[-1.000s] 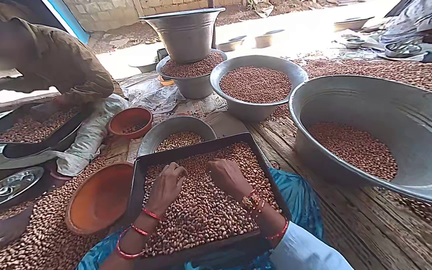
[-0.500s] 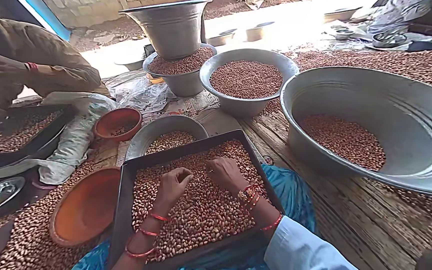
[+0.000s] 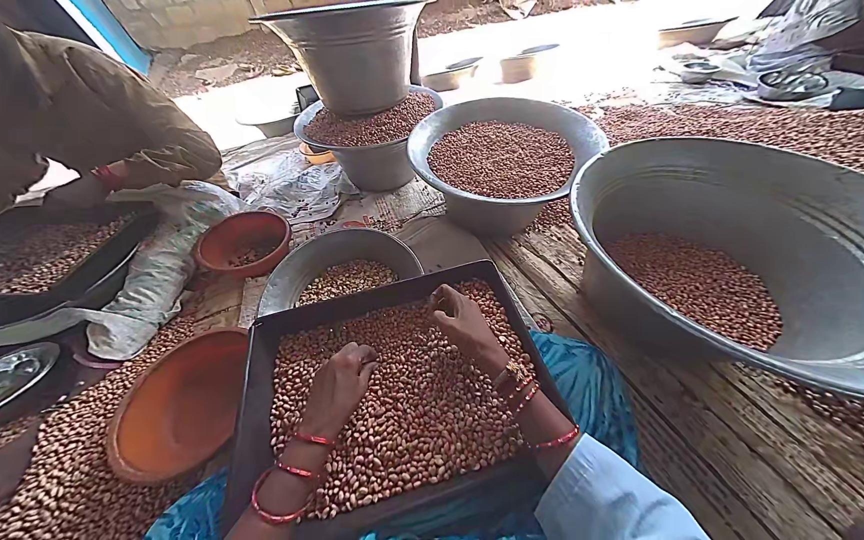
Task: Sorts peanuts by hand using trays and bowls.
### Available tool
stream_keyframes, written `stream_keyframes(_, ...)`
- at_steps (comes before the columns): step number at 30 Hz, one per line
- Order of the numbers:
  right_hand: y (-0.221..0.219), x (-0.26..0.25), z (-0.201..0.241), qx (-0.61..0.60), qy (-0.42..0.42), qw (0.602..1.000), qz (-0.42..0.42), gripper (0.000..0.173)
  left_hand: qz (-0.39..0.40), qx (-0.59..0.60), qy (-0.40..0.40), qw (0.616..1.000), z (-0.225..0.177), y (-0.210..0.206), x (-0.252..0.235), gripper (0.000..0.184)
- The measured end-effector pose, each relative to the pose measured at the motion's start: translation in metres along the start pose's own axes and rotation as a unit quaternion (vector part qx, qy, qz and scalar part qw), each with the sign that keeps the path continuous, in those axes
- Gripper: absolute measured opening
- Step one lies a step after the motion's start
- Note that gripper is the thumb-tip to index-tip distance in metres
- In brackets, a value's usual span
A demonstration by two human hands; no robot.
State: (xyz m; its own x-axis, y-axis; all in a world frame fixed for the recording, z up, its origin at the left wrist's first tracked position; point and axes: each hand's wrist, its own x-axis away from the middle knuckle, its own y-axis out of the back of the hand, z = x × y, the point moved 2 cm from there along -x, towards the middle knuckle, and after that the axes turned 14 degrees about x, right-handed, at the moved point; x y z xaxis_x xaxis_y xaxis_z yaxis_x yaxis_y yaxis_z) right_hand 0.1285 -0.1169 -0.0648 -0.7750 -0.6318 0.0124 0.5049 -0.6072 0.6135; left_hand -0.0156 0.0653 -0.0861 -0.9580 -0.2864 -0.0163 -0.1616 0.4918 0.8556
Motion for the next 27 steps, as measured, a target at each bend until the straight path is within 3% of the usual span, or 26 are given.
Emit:
stream_keyframes(3, 0.001, 0.002, 0.01, 0.098, 0.006, 0.994, 0.046, 0.025, 0.007, 0.035, 0.011, 0.999, 0.0, 0.004, -0.001, 0.02)
stream_keyframes(5, -0.005, 0.002, 0.017, 0.201, 0.032, 0.975, 0.091, 0.025, -0.025, 0.162, 0.03, 0.986, 0.009, 0.013, -0.003, 0.015)
stream_keyframes(8, -0.017, 0.003, 0.023, 0.323, 0.028, 0.937, 0.132, 0.027, -0.068, 0.406, 0.047, 0.91, 0.03, 0.028, -0.004, 0.024)
stream_keyframes(9, -0.02, 0.003, 0.024, 0.349, 0.024, 0.928, 0.133, 0.027, -0.071, 0.427, 0.047, 0.9, 0.035, 0.032, -0.004, 0.028)
stream_keyframes(13, -0.028, 0.002, 0.025, 0.379, 0.03, 0.916, 0.126, 0.026, -0.031, 0.21, 0.101, 0.972, 0.022, 0.039, -0.001, 0.014)
stream_keyframes(15, -0.029, 0.002, 0.024, 0.379, 0.034, 0.916, 0.127, 0.026, -0.026, 0.108, 0.097, 0.989, 0.011, 0.031, 0.0, 0.016)
stream_keyframes(20, -0.031, 0.005, 0.022, 0.379, 0.029, 0.916, 0.132, 0.026, -0.023, -0.027, 0.024, 0.999, 0.003, 0.011, 0.0, 0.021)
stream_keyframes(27, -0.032, 0.003, 0.019, 0.365, 0.024, 0.919, 0.149, 0.025, -0.028, -0.08, -0.022, 0.996, -0.002, 0.001, 0.004, 0.021)
